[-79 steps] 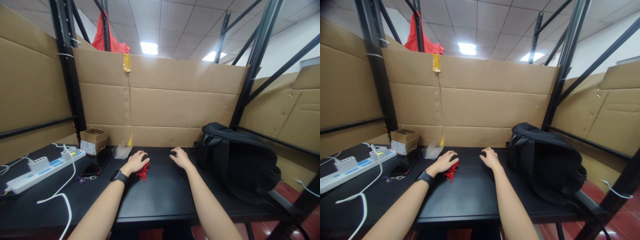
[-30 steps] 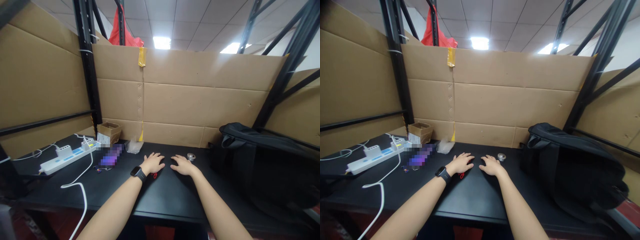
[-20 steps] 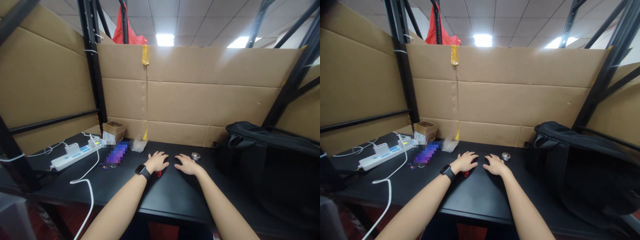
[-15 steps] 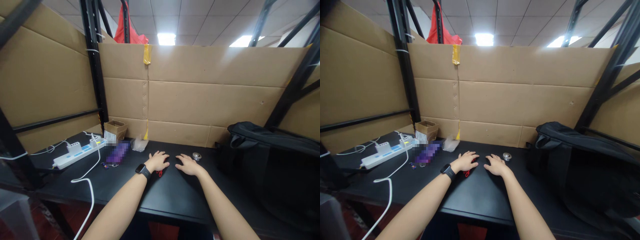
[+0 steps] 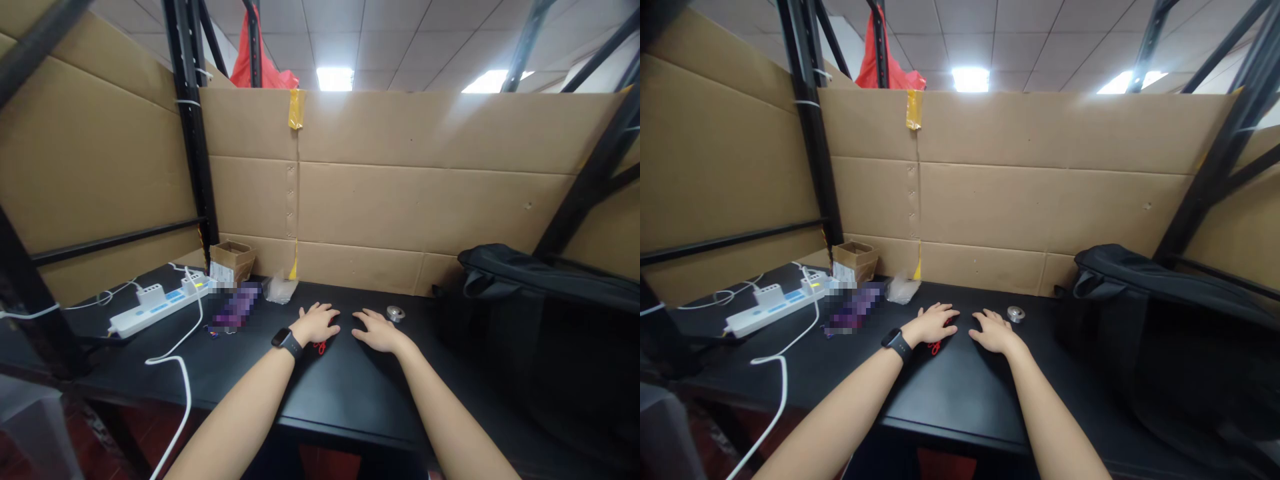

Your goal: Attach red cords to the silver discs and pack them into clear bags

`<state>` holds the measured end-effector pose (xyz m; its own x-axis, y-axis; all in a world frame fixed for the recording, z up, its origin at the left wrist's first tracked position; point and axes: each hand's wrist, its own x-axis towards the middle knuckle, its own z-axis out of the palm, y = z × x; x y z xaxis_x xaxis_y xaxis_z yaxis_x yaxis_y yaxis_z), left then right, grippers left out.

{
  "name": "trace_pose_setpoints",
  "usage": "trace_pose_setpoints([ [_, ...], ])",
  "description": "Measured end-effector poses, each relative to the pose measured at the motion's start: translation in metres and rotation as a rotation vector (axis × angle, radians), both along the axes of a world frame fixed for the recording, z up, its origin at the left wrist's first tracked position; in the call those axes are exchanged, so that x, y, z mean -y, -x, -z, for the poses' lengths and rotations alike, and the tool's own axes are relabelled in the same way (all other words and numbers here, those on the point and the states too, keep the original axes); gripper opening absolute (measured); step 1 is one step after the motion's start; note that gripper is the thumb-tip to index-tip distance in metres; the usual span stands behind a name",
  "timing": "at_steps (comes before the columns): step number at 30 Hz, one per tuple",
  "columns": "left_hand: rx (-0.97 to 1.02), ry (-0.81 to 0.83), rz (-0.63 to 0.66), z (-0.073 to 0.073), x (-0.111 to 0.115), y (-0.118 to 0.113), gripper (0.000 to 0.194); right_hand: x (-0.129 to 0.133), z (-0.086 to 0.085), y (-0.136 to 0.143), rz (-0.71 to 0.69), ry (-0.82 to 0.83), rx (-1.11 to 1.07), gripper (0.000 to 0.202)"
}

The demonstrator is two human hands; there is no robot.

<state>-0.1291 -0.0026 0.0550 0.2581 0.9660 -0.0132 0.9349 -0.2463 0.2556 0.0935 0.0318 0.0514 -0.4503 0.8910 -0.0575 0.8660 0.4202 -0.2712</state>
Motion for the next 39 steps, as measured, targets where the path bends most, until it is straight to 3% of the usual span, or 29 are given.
trace_pose_setpoints([
  [9, 0.002, -0.017, -0.005, 0.000, 0.001, 0.000, 0.060, 0.001, 0.000, -0.001, 0.003, 0.000, -0.004, 0.065],
  [16, 0.075, -0.153, 0.012, -0.018, 0.005, 0.001, 0.044, -0.003, -0.003, -0.004, -0.038, -0.088, -0.074, 0.058],
  [21, 0.018, -0.314, -0.113, -0.025, 0.002, 0.019, 0.034, -0.020, -0.011, -0.027, 0.162, -0.298, -0.178, 0.039],
  [25, 0.050, -0.238, -0.075, -0.023, -0.002, 0.034, 0.027, -0.034, -0.006, -0.053, 0.274, -0.293, -0.155, 0.042],
  [34, 0.114, -0.185, -0.042, -0.025, -0.003, 0.040, 0.022, -0.048, 0.004, -0.069, 0.326, -0.241, -0.135, 0.045],
  [39, 0.082, -0.296, -0.080, -0.021, 0.000, 0.029, 0.034, -0.053, 0.008, -0.072, 0.321, -0.263, -0.149, 0.045],
])
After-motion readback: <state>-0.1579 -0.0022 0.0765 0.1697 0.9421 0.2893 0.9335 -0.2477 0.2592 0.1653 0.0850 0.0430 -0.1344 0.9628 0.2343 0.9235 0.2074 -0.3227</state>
